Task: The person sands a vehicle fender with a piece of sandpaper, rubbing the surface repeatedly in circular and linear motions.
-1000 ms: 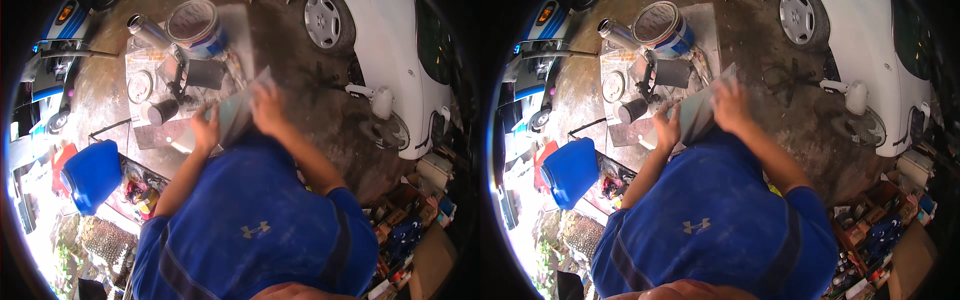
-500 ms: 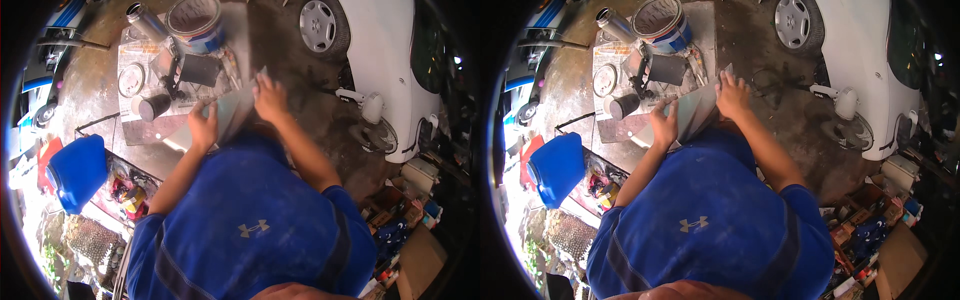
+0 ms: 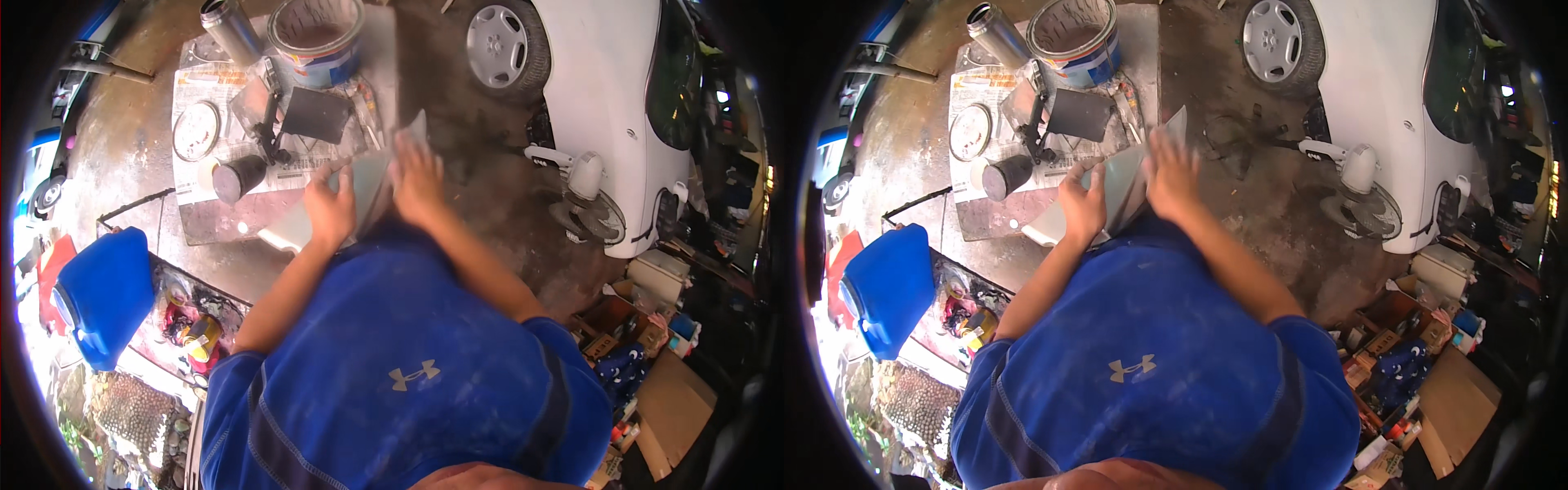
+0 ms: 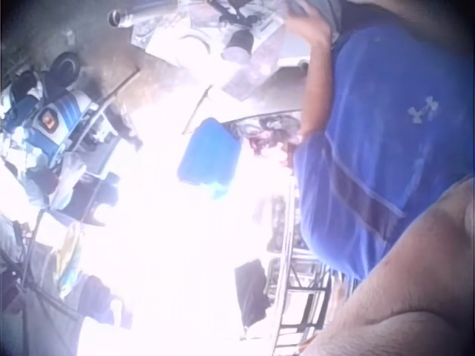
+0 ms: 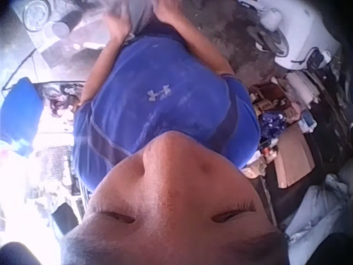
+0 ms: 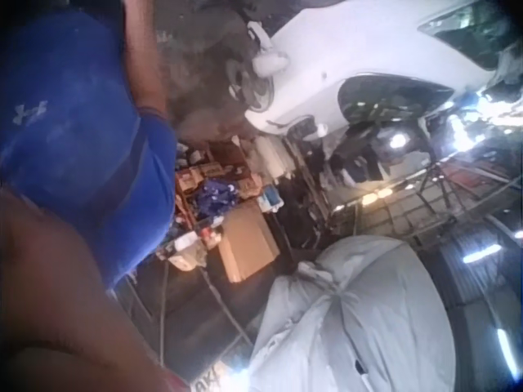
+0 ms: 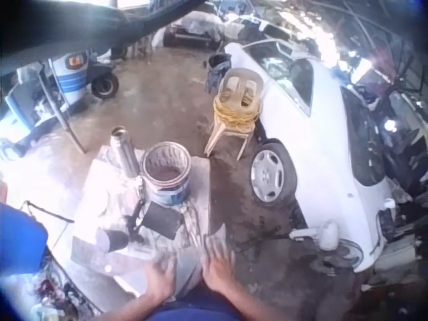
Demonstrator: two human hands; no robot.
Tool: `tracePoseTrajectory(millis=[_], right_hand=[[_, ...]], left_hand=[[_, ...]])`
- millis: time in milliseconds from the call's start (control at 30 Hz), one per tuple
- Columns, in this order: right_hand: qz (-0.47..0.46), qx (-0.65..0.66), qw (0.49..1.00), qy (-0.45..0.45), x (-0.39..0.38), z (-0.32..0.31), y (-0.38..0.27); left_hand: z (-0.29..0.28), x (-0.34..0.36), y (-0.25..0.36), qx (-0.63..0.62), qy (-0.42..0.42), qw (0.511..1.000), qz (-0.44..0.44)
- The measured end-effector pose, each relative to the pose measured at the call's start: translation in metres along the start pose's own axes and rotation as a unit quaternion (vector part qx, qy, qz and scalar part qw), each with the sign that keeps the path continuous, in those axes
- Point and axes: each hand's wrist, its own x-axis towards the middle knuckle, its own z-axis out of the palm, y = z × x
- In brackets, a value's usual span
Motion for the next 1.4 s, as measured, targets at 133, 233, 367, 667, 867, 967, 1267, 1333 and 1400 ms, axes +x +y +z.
tracePoseTrajectory(millis=[133,233,367,667,867,967,1267,1333,1400], right_hand=[[-0.033,0.019,0.998,-0.047,-0.011,-0.003,-0.005],[-0.021,0.08,0.996,-0.021,-0.026,0.0,-0.02],[0.044,0.036,0.997,-0.05,0.019,-0.012,-0.008],[0.095,0.038,0.991,-0.087,0.016,-0.013,-0.023],[0.095,0.039,0.991,-0.08,0.029,-0.011,-0.004],[0.106,0.039,0.989,-0.092,0.007,-0.005,-0.02],[0.113,0.047,0.99,-0.067,0.014,-0.008,-0.001],[0.017,0.06,0.995,-0.083,-0.034,-0.008,-0.036],[0.023,0.058,0.994,-0.089,-0.043,-0.02,-0.037]], left_hand=[[-0.003,0.0,0.005,-0.011,-0.013,0.999,-0.048],[-0.001,0.003,-0.004,-0.013,0.006,1.0,0.014],[0.001,0.002,-0.003,-0.009,0.006,1.0,0.007],[-0.002,0.007,-0.003,-0.036,-0.005,0.999,-0.034],[0.002,0.008,-0.001,-0.049,0.014,0.999,-0.015],[-0.004,0.009,-0.003,-0.018,0.005,1.0,-0.019],[-0.001,0.007,0.0,-0.017,-0.014,1.0,0.002],[-0.001,0.005,-0.008,-0.053,0.004,0.998,-0.011],[0.001,0.003,-0.001,-0.045,-0.02,0.999,-0.023]])
